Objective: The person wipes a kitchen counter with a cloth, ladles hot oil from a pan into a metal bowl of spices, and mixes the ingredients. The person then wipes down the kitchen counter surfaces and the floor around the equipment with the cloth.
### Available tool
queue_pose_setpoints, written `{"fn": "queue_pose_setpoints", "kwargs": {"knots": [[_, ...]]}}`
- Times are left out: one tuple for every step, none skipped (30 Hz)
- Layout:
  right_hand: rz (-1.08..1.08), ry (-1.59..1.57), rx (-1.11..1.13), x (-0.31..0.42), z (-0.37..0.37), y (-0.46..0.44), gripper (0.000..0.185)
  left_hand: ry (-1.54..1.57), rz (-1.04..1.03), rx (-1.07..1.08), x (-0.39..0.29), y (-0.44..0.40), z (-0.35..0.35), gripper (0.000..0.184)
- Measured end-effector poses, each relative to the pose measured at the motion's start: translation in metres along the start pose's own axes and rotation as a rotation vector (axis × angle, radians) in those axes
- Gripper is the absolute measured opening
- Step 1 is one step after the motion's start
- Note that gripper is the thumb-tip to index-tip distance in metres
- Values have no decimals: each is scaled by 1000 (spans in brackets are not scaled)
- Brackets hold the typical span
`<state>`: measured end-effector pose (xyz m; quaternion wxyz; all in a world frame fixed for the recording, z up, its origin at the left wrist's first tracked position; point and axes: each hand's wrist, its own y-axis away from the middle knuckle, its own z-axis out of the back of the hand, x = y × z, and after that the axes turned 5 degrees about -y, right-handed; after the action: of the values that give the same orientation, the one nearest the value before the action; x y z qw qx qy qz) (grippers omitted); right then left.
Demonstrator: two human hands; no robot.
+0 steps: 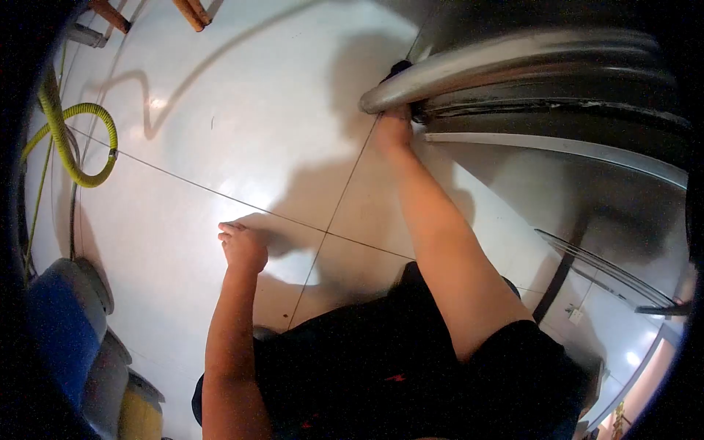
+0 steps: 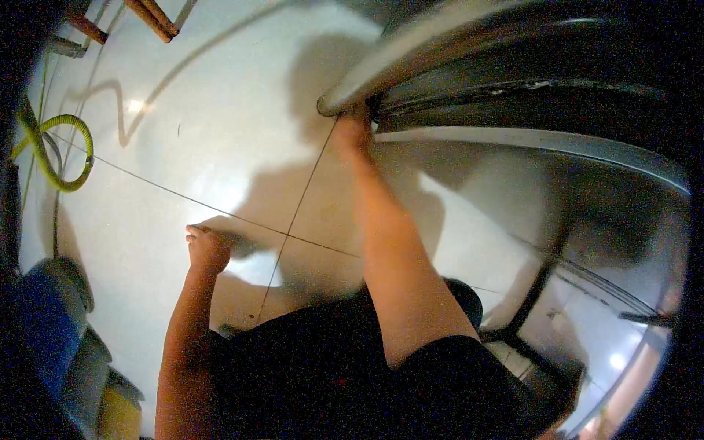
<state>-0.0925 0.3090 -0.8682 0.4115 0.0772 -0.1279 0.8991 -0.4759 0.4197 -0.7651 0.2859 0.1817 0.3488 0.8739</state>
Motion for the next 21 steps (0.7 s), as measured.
{"fn": "queue_pose_setpoints", "kwargs": {"knots": [[-39,-23,-8,-9,-1,-1,41,5,-3,20,0,1,0,63],[-80,-56,-20,-13,-8,-2,40,3,-1,35,2,-1,1,63],[-129,-193,8,-4,-1,-7,39,12,-2,44,3,0,7,63],[-182,-328,30,5,5,-10,38,21,0,56,2,5,14,63],[-235,-559,95,39,53,-24,37,33,2,68,0,9,20,63],[-233,-629,100,44,60,-27,35,11,2,73,-1,13,24,63],[-231,-699,105,50,66,-29,34,-6,1,79,-3,15,28,63],[-177,-609,47,33,40,-26,33,-18,-1,81,-6,16,30,64],[-124,-517,-13,23,29,-27,32,-25,9,58,-7,14,26,64],[-164,-341,93,31,43,-23,31,-28,18,37,-6,11,17,64],[-202,-160,193,41,58,-13,30,-28,26,14,-5,9,9,64],[-179,-39,293,41,64,-2,32,-8,34,-1,-5,7,4,64],[-154,82,383,37,66,9,36,16,45,-23,-3,6,2,64],[-92,104,387,31,65,22,36,40,58,-44,-1,4,-4,64],[-31,128,390,26,68,32,36,-90,38,-100,4,-2,-19,74],[-58,26,467,21,75,34,34,-68,19,-58,6,-3,-11,69],[-85,-76,546,20,89,33,32,-47,-2,-16,8,1,-2,65],[-166,-167,525,26,108,37,31,-28,-24,32,8,8,7,60],[-244,-258,505,41,131,42,31,55,41,3,7,17,17,57],[-329,-354,491,54,155,49,31,120,-190,14,10,3,10,57],[-357,-417,538,61,174,54,31,177,-422,26,17,-27,-8,56]]}}
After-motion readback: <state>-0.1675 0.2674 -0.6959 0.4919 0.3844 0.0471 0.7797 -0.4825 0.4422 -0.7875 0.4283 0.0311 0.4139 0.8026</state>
